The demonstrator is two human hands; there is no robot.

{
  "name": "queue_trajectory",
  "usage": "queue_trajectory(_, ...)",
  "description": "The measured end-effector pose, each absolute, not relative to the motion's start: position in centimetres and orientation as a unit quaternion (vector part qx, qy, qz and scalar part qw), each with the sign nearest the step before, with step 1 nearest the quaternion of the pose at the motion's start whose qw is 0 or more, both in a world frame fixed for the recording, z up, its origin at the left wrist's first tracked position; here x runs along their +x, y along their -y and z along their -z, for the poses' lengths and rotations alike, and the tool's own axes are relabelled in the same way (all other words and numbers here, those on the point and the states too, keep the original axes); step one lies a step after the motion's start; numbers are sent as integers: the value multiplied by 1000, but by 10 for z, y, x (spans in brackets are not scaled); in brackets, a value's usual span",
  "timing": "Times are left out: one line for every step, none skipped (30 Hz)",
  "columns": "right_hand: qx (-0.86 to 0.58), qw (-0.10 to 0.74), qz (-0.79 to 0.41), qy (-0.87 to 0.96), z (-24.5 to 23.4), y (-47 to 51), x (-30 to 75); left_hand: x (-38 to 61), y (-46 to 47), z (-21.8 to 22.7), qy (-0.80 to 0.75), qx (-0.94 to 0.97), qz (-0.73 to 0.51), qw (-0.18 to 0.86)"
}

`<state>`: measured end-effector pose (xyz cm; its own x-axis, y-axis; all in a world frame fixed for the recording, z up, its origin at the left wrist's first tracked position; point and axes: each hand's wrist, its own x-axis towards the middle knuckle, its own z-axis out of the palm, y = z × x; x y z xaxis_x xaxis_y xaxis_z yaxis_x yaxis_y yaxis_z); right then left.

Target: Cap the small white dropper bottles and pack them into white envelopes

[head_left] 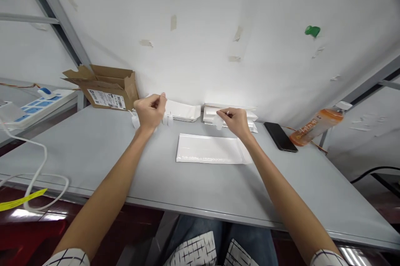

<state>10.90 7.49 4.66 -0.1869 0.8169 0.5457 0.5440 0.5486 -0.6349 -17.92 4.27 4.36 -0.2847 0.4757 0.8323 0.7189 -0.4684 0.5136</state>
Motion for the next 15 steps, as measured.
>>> queue_trajectory(-464, 434, -147, 758, -42, -79, 120, -170, -42, -41, 496, -602, 616, 108)
queue_trajectory(-476, 423, -143, 758, -38, -83, 129, -161, -41, -38, 485, -619, 606, 115)
queue_trajectory(-484, 410, -143, 760, -33, -86, 135, -152, -39, -34, 473, -639, 594, 120)
queue_trajectory(-490, 402, -145, 760, -28, -90, 138, -144, -38, -30, 460, -661, 580, 122)
queue_trajectory(-494, 395, -149, 760, -24, -92, 139, -136, -36, -26, 448, -682, 566, 118)
queue_trajectory(-496, 390, -154, 760, -21, -94, 139, -129, -34, -21, 436, -707, 545, 110)
queue_trajectory(-496, 387, -159, 761, -19, -96, 139, -122, -32, -17, 424, -733, 522, 98)
queue_trajectory(-494, 384, -163, 763, -17, -97, 137, -115, -29, -12, 416, -757, 496, 87)
queue_trajectory(-491, 380, -166, 766, -16, -97, 136, -109, -25, -8, 412, -782, 461, 77)
queue_trajectory(-487, 376, -168, 770, -15, -98, 135, -103, -22, -5, 407, -806, 424, 66)
queue_trajectory(-483, 372, -168, 775, -15, -98, 134, -98, -18, -1, 404, -825, 390, 57)
queue_trajectory(-480, 368, -168, 778, -14, -98, 134, -93, -14, 1, 401, -840, 362, 52)
queue_trajectory(-479, 366, -167, 780, -14, -98, 134, -88, -11, 4, 396, -854, 335, 44)
queue_trajectory(-478, 365, -166, 782, -14, -98, 135, -84, -8, 6, 392, -863, 316, 35)
queue_trajectory(-478, 365, -165, 782, -14, -98, 135, -81, -6, 8, 390, -871, 299, 28)
